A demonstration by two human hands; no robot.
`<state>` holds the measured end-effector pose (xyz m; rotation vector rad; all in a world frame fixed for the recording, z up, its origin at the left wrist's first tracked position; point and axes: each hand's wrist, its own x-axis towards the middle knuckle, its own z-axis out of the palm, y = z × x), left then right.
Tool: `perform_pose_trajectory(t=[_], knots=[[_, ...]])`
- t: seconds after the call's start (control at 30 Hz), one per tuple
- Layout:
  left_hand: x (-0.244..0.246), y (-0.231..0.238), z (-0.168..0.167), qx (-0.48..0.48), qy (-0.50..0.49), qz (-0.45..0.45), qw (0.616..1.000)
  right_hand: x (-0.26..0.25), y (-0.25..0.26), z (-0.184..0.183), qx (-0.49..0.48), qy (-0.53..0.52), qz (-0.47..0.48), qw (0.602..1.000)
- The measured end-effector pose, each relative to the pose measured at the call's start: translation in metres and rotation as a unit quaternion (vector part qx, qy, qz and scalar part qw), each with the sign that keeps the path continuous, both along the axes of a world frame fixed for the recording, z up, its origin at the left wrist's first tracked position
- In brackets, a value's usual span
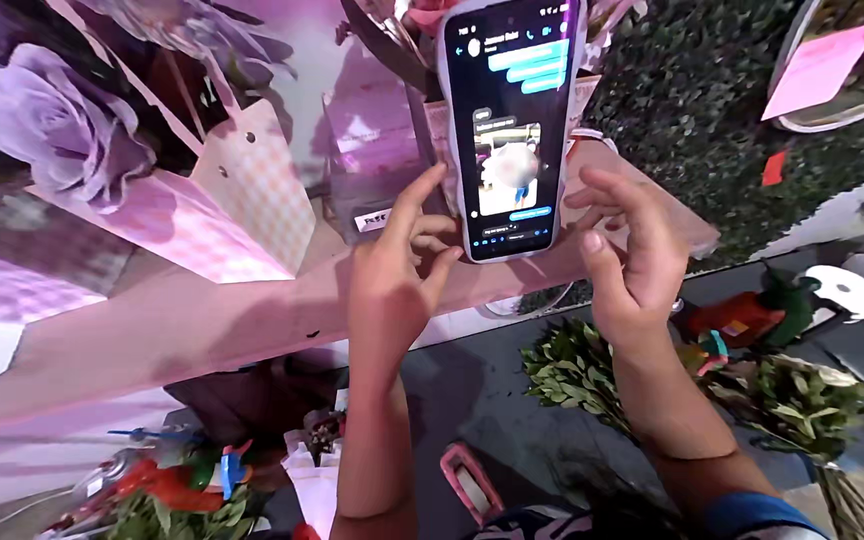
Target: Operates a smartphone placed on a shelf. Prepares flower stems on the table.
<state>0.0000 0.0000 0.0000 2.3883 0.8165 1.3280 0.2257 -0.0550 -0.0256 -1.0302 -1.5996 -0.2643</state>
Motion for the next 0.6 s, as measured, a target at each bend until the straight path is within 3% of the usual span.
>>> perform_pose_trajectory(t=[0.37,0.6], knots=[[0.006,-0.013,-0.004,-0.020,-0.034,0.015,0.999,-0.008,-0.006,-0.013,-0.032,0.039,0.067,0.996],[0.007,-0.012,-0.003,-0.009,-0.018,0.025,0.999,-0.002,0.001,-0.001,0.000,-0.095,-0.028,0.995]])
